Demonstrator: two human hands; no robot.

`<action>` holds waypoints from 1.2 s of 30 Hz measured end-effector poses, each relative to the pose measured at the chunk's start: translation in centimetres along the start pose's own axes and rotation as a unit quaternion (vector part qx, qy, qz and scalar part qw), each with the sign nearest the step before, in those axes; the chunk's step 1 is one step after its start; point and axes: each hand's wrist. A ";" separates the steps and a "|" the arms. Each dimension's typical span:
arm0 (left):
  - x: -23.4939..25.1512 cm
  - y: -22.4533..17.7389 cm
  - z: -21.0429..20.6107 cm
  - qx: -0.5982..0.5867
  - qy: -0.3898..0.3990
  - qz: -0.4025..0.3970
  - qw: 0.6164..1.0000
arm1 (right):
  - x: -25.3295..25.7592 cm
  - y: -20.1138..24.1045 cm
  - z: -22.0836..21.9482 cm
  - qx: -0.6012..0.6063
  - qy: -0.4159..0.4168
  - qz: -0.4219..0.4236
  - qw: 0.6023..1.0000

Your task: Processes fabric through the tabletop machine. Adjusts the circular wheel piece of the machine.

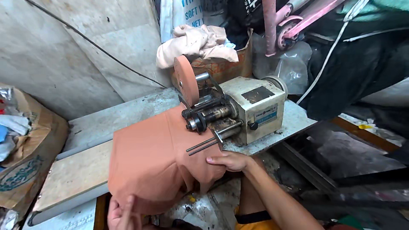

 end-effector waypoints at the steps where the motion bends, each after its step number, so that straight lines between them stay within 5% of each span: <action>1: -0.1 0.0 -0.3 0.052 -0.004 0.012 0.999 | 0.0 0.0 0.0 -0.003 -0.002 0.000 1.000; 6: -0.1 -0.1 0.7 -0.067 0.036 -0.028 0.997 | 0.1 -0.1 0.1 -0.005 0.001 -0.003 1.000; 11: -0.8 0.4 -0.4 0.096 0.003 0.020 0.995 | 0.1 0.0 0.1 -0.002 0.004 0.000 1.000; 15: -0.5 -0.2 1.0 -0.058 0.031 -0.021 0.998 | 0.1 -0.1 0.0 -0.006 0.005 0.000 1.000; 20: -1.6 0.8 -0.8 0.068 0.008 0.020 0.997 | 0.1 0.2 -0.1 0.007 0.002 -0.004 1.000; 25: -0.7 0.4 0.8 -0.071 0.016 -0.015 0.997 | 0.1 0.1 0.0 0.005 0.003 -0.001 1.000; 29: -1.2 0.6 -0.5 0.075 0.010 0.034 0.997 | 0.1 0.4 -0.1 0.004 -0.007 -0.010 1.000; 33: -0.6 -0.2 1.0 -0.084 0.059 0.008 0.995 | -0.1 0.3 -0.2 0.001 -0.014 -0.017 1.000; 36: -0.3 0.5 0.4 -0.010 0.002 0.014 1.000 | -0.1 0.3 -0.1 0.000 -0.008 -0.014 1.000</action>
Point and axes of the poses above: each hand's wrist, its own x-axis towards the middle knuckle, its own z-axis out of the back of the hand, y = z × x, and after that the axes turned 9 degrees about -x, right-handed
